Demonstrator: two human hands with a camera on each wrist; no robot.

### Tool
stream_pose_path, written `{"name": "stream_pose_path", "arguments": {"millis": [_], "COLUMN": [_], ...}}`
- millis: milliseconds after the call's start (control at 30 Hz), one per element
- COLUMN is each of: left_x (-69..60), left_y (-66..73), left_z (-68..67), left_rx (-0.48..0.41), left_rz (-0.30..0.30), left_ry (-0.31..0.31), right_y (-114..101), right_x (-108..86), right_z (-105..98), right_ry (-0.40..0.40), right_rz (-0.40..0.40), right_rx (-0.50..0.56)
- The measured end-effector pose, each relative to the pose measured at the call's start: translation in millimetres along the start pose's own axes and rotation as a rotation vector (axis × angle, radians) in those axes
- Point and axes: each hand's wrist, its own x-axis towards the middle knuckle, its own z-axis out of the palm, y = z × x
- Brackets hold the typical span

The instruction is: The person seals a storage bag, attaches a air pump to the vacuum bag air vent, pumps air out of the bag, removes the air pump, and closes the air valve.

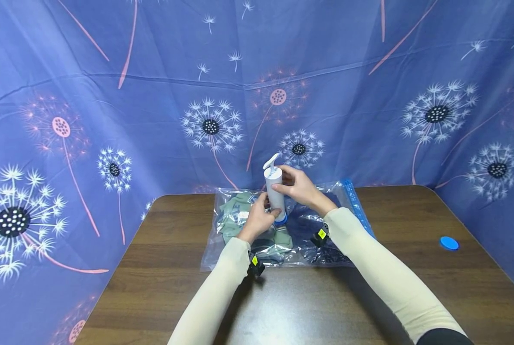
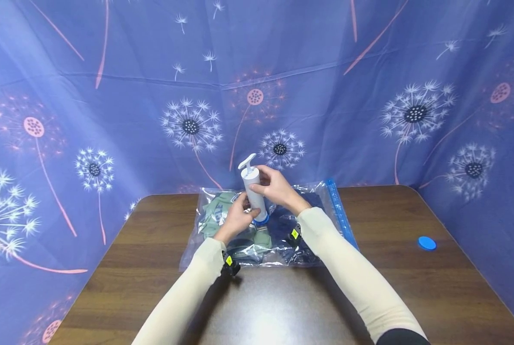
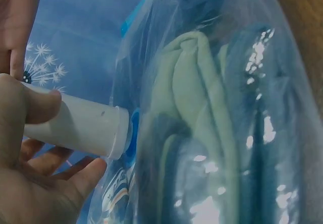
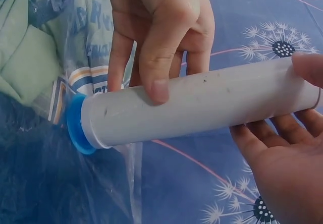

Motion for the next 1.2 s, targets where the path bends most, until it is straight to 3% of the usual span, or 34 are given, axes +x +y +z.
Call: {"name": "stream_pose_path", "arguments": {"millis": [400, 700, 867, 1200], "left_x": [-12.4, -15.0, -11.6, -7.2], "left_y": [5.0, 4.3, 2.3, -2.8], "left_z": [14.7, 19.3, 16.1, 12.8], "left_rx": [0.045, 0.108, 0.140, 0.099], "left_rz": [-0.077, -0.008, 0.026, 0.067], "left_ry": [0.183, 0.205, 0.187, 0.123], "right_y": [-3, -8, -10, -5], "right_x": [-3.7, -9.3, -8.6, 2.9], "right_z": [10, 21, 19, 6], "right_ry": [0.124, 0.197, 0.170, -0.009], "right_rz": [0.007, 0.042, 0.027, -0.005], "right_rx": [-0.100, -0.148, -0.129, 0.017]}}
